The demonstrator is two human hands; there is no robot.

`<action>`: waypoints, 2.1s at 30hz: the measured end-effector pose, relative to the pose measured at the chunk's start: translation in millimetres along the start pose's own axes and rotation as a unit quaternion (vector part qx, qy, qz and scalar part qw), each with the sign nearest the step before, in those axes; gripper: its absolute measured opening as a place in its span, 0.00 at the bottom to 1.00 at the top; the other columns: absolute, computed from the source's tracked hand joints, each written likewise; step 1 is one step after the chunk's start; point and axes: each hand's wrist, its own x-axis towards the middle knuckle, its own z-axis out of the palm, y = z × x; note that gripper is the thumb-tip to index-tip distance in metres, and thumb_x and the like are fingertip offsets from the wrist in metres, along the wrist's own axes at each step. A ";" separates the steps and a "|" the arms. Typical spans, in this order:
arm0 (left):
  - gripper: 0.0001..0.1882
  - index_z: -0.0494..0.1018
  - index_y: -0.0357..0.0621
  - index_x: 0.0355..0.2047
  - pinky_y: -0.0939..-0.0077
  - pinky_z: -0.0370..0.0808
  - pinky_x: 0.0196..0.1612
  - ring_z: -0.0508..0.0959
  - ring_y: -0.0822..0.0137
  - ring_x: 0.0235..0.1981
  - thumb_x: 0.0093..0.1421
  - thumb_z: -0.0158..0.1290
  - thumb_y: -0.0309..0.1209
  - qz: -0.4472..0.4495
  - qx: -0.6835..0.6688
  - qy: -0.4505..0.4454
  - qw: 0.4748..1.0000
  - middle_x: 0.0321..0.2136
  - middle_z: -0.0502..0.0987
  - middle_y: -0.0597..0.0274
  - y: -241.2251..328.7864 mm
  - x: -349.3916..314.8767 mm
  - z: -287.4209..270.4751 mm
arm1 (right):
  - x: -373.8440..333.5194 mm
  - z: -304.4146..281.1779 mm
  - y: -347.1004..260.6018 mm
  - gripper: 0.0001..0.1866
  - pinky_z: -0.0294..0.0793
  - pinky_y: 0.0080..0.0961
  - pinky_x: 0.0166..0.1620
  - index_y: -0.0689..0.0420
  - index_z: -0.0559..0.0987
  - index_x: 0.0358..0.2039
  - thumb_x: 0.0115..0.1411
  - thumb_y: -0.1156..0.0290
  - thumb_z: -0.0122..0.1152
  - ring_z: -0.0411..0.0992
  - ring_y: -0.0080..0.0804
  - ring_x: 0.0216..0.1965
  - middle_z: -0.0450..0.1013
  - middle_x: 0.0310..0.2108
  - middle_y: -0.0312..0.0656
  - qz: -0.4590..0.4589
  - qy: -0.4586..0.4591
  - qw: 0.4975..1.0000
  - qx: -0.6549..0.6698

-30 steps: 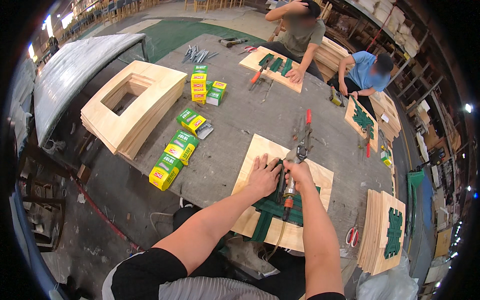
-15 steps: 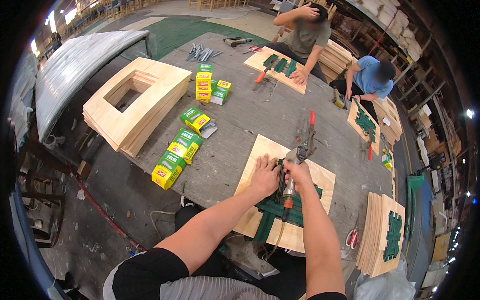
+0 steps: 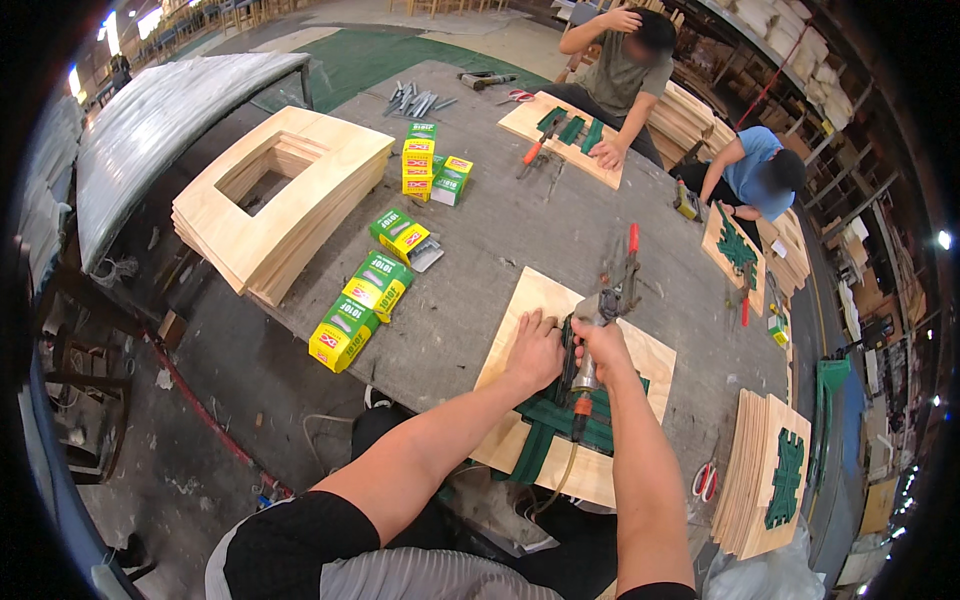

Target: The person assembles a cushion frame by attaching green plastic strips to a square wooden board. They position the strips and secure them using a pneumatic nail gun, repeating the process to form a grid pattern.

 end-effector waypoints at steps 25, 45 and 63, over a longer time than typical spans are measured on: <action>0.13 0.76 0.32 0.44 0.49 0.56 0.72 0.66 0.42 0.64 0.64 0.50 0.29 0.007 -0.058 0.067 0.996 0.52 0.75 0.44 -6.4 4.9 1.0 | -7.3 -10.6 5.3 0.10 0.69 0.27 0.19 0.56 0.77 0.38 0.63 0.65 0.68 0.67 0.23 0.18 0.72 0.26 0.34 -0.008 0.018 0.999 -0.029; 0.15 0.79 0.35 0.42 0.71 0.77 0.47 0.80 0.71 0.39 0.74 0.47 0.34 -0.114 -0.511 -0.177 0.834 0.35 0.82 0.62 3.7 -153.9 -72.3 | -82.2 -194.3 128.8 0.17 0.74 0.24 0.21 0.52 0.79 0.40 0.67 0.50 0.63 0.71 0.24 0.20 0.75 0.27 0.35 0.000 0.092 0.950 0.297; 0.22 0.77 0.33 0.55 0.74 0.74 0.51 0.79 0.72 0.43 0.73 0.53 0.40 -0.245 -0.385 -0.337 0.824 0.44 0.83 0.62 33.4 -236.2 -38.3 | -108.7 -258.6 198.9 0.22 0.76 0.41 0.30 0.63 0.81 0.42 0.60 0.55 0.71 0.78 0.40 0.29 0.79 0.32 0.43 -0.097 0.335 0.906 -0.240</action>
